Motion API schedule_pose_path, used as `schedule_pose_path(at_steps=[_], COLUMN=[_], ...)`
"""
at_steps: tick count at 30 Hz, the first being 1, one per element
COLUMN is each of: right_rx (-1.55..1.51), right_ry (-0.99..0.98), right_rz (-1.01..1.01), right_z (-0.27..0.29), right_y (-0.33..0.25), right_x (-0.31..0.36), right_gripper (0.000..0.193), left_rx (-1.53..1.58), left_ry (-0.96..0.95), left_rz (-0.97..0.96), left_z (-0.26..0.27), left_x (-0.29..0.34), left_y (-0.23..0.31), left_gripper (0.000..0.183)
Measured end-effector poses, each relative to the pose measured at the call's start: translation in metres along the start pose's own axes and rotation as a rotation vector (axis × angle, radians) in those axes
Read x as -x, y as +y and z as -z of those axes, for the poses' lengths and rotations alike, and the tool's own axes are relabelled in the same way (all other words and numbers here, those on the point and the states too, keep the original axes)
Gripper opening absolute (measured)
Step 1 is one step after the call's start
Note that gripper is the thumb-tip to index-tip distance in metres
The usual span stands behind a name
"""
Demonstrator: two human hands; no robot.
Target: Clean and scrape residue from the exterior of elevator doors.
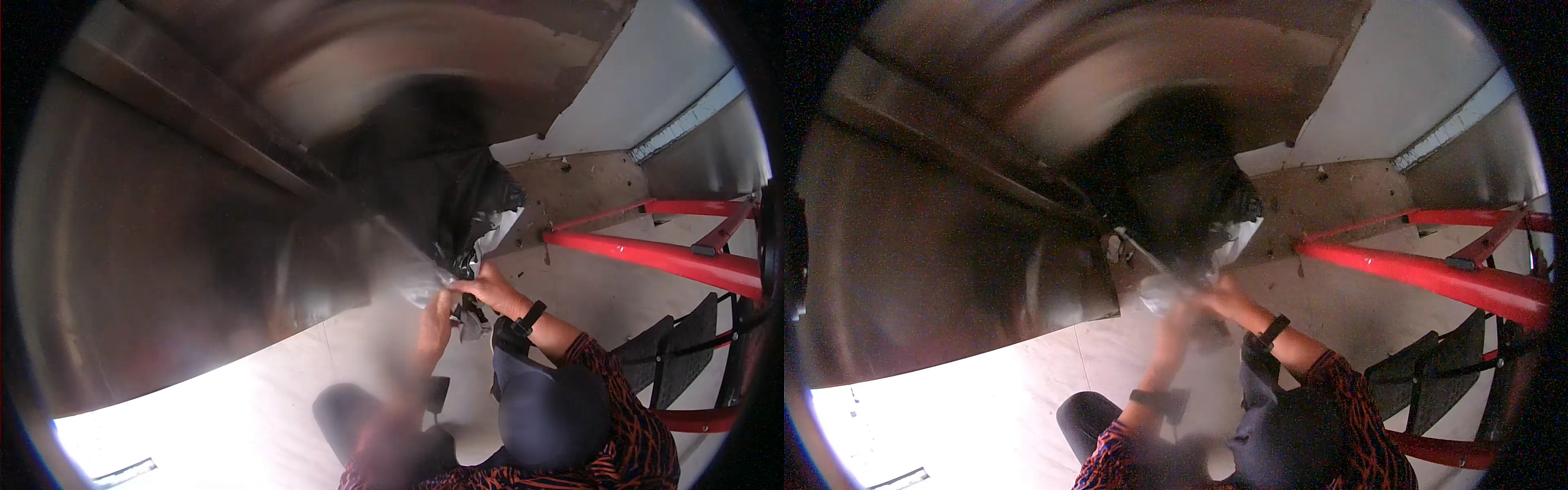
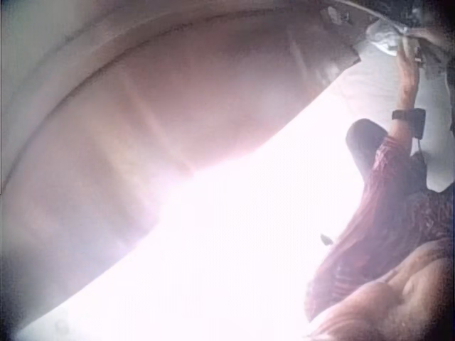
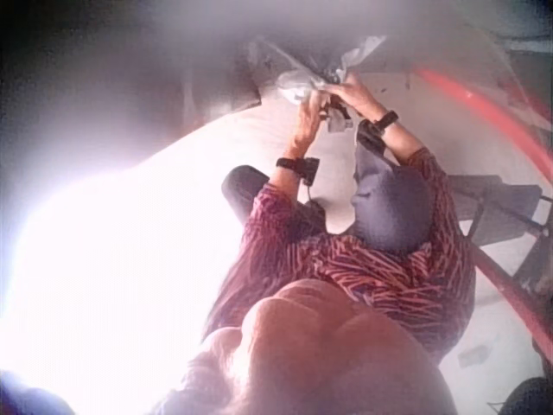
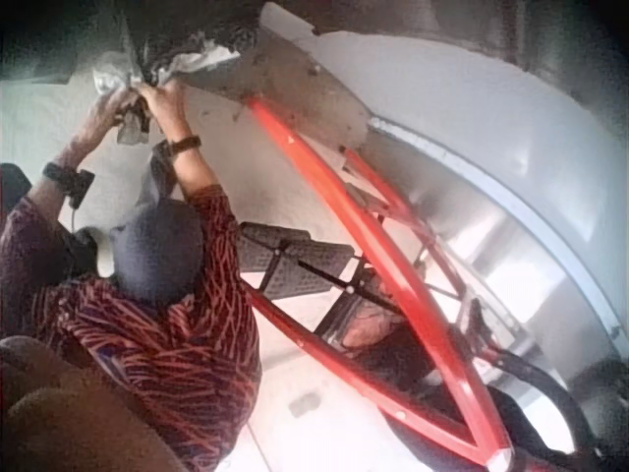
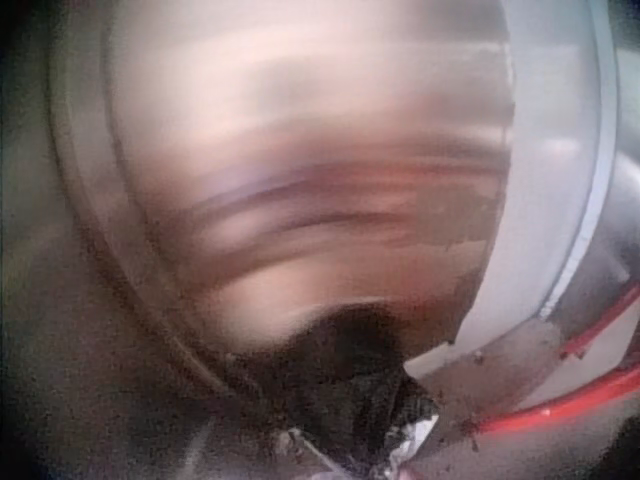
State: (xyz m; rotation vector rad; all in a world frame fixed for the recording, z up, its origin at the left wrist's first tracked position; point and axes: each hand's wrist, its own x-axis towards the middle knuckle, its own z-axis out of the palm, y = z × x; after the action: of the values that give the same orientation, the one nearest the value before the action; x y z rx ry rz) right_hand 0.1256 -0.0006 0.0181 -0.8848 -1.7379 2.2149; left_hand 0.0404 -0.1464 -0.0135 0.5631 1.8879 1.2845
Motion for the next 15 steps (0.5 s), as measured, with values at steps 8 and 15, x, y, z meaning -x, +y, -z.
schedule_pose_path(at_steps=[8,15], right_rx=[0.048,0.266], right_ry=[0.096,0.161], right_rz=[-0.128,0.066], right_z=[0.007,-0.007], right_y=[0.036,0.032], right_x=[-0.005,-0.001], right_gripper=[0.021,0.029], left_rx=[0.18,0.286], left_ry=[0.33,0.395], left_rz=[-0.009,-0.065], left_z=[0.083,0.086], left_x=[-0.1,-0.22], left_y=[0.031,0.015], left_gripper=[0.048,0.056])
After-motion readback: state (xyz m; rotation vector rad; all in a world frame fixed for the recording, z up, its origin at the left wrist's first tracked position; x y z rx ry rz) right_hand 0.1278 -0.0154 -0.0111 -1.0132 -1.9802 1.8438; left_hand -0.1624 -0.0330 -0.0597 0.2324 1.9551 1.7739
